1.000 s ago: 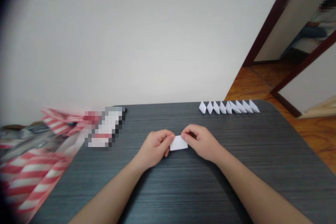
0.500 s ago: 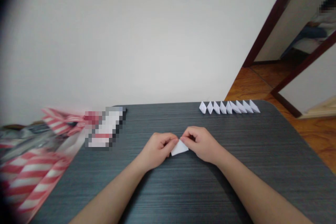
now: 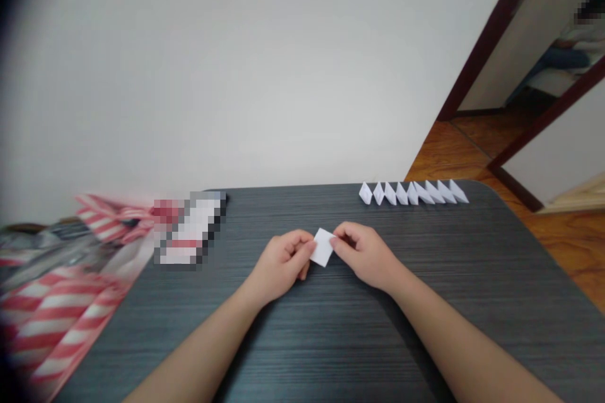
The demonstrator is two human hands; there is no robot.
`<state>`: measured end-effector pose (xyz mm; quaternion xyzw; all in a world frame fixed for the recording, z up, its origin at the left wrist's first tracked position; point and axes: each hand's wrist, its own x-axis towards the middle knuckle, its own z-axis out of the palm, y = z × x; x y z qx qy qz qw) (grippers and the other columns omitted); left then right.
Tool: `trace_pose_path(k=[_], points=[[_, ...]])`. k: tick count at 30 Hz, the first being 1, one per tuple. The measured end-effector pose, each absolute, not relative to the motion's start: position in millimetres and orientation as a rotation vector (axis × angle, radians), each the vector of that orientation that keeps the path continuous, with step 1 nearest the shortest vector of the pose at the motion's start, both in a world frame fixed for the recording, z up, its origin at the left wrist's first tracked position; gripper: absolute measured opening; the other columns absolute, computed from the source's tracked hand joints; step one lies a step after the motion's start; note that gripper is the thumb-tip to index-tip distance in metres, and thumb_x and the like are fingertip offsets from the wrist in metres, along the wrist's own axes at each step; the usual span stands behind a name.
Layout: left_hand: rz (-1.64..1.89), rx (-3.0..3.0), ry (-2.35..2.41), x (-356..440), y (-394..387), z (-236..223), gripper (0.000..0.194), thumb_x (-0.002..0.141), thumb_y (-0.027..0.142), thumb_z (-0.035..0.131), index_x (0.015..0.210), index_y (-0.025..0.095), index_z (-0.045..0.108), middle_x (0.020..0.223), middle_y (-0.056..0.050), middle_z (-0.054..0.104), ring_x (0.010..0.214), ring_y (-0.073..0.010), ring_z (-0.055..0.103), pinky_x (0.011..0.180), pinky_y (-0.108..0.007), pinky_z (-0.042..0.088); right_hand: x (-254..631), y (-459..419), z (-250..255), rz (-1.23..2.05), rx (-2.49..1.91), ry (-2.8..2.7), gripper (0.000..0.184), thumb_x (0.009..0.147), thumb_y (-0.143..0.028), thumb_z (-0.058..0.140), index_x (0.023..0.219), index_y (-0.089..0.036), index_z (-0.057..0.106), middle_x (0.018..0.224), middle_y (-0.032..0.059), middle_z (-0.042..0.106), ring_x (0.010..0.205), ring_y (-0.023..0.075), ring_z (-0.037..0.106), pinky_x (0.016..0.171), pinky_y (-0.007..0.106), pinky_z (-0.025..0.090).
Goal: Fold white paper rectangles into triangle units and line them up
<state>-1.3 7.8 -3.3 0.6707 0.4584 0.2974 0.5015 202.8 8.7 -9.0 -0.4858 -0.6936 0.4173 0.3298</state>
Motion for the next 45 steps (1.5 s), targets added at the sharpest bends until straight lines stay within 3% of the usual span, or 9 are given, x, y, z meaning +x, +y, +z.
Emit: trace_pose_path(k=[10, 12, 13, 16, 20, 27, 30, 40, 45], points=[[0.678, 1.631, 1.108, -3, 8, -2, 0.034, 0.094, 0.039, 0.049, 0.073, 0.016, 0.063, 0.046, 0.004, 0.053, 0.043, -0.0088, 0.044, 0.048, -0.019, 0.035, 203, 7, -9, 1.127, -1.263, -1.831, 0.023, 0.092, -0.026, 0.055, 0.071, -0.018, 0.055, 0.064, -0.0029, 0.053, 0.060, 0.0125, 0.047, 0.058, 0.025, 0.038], [0.675, 1.589, 1.107, -3, 8, -4, 0.036, 0.094, 0.040, 0.048, 0.073, 0.016, 0.064, 0.045, 0.004, 0.052, 0.041, -0.0085, 0.043, 0.047, -0.019, 0.034, 203, 6, -13, 1.136, -1.229, -1.788, 0.014, 0.091, -0.025, 0.057, 0.080, -0.018, 0.058, 0.070, -0.0015, 0.057, 0.064, 0.0135, 0.052, 0.061, 0.025, 0.041], [0.680, 1.557, 1.102, -3, 8, -4, 0.036, 0.094, 0.040, 0.048, 0.074, 0.016, 0.064, 0.046, 0.004, 0.054, 0.041, -0.0081, 0.043, 0.045, -0.019, 0.033, 203, 6, -15, 1.140, -1.201, -1.764, 0.006, 0.091, -0.025, 0.058, 0.089, -0.019, 0.059, 0.074, -0.0007, 0.059, 0.065, 0.0138, 0.053, 0.061, 0.026, 0.042], [0.720, 1.453, 1.079, -1, 8, -6, 0.032, 0.093, 0.040, 0.050, 0.078, 0.015, 0.063, 0.059, 0.001, 0.064, 0.039, -0.0068, 0.044, 0.042, -0.018, 0.032, 204, 3, -17, 1.115, -1.072, -1.757, 0.025, 0.086, -0.022, 0.066, 0.108, -0.021, 0.055, 0.102, 0.0059, 0.063, 0.068, 0.0132, 0.055, 0.058, 0.025, 0.044], [0.753, 1.406, 1.049, -1, 8, -4, 0.031, 0.093, 0.040, 0.051, 0.081, 0.014, 0.063, 0.063, 0.000, 0.067, 0.039, -0.0060, 0.045, 0.040, -0.018, 0.032, 207, 1, -13, 1.056, -0.967, -1.905, 0.023, 0.083, -0.019, 0.070, 0.102, -0.023, 0.059, 0.136, 0.0102, 0.048, 0.062, 0.0080, 0.050, 0.058, 0.026, 0.046], [0.722, 1.463, 1.046, -2, 8, -4, 0.034, 0.094, 0.042, 0.049, 0.079, 0.015, 0.064, 0.064, 0.000, 0.067, 0.041, -0.0067, 0.047, 0.043, -0.018, 0.034, 208, 2, -11, 0.918, -0.954, -2.049, 0.008, 0.087, -0.020, 0.067, 0.095, -0.022, 0.066, 0.124, 0.0092, 0.054, 0.089, 0.0178, 0.060, 0.076, 0.032, 0.051], [0.697, 1.518, 1.068, -3, 8, -2, 0.036, 0.095, 0.043, 0.048, 0.078, 0.016, 0.065, 0.054, 0.002, 0.060, 0.041, -0.0075, 0.046, 0.045, -0.019, 0.034, 206, 3, -8, 0.881, -0.906, -2.068, 0.007, 0.091, -0.018, 0.061, 0.093, -0.022, 0.066, 0.116, 0.0091, 0.057, 0.097, 0.0198, 0.060, 0.084, 0.034, 0.049], [0.656, 1.597, 1.023, -2, 8, -1, 0.034, 0.097, 0.040, 0.044, 0.090, 0.016, 0.067, 0.048, 0.004, 0.055, 0.044, -0.0102, 0.047, 0.050, -0.020, 0.036, 202, 3, -3, 0.760, -0.973, -2.025, 0.012, 0.095, -0.016, 0.053, 0.085, -0.021, 0.058, 0.094, 0.0060, 0.061, 0.082, 0.0176, 0.058, 0.073, 0.030, 0.046], [0.632, 1.654, 1.067, -2, 9, -2, 0.033, 0.096, 0.039, 0.046, 0.081, 0.016, 0.066, 0.049, 0.004, 0.055, 0.046, -0.0098, 0.048, 0.053, -0.020, 0.038, 201, 4, -5, 0.743, -0.998, -2.008, 0.012, 0.095, -0.015, 0.052, 0.086, -0.022, 0.056, 0.091, 0.0056, 0.060, 0.083, 0.0185, 0.058, 0.075, 0.032, 0.046]])
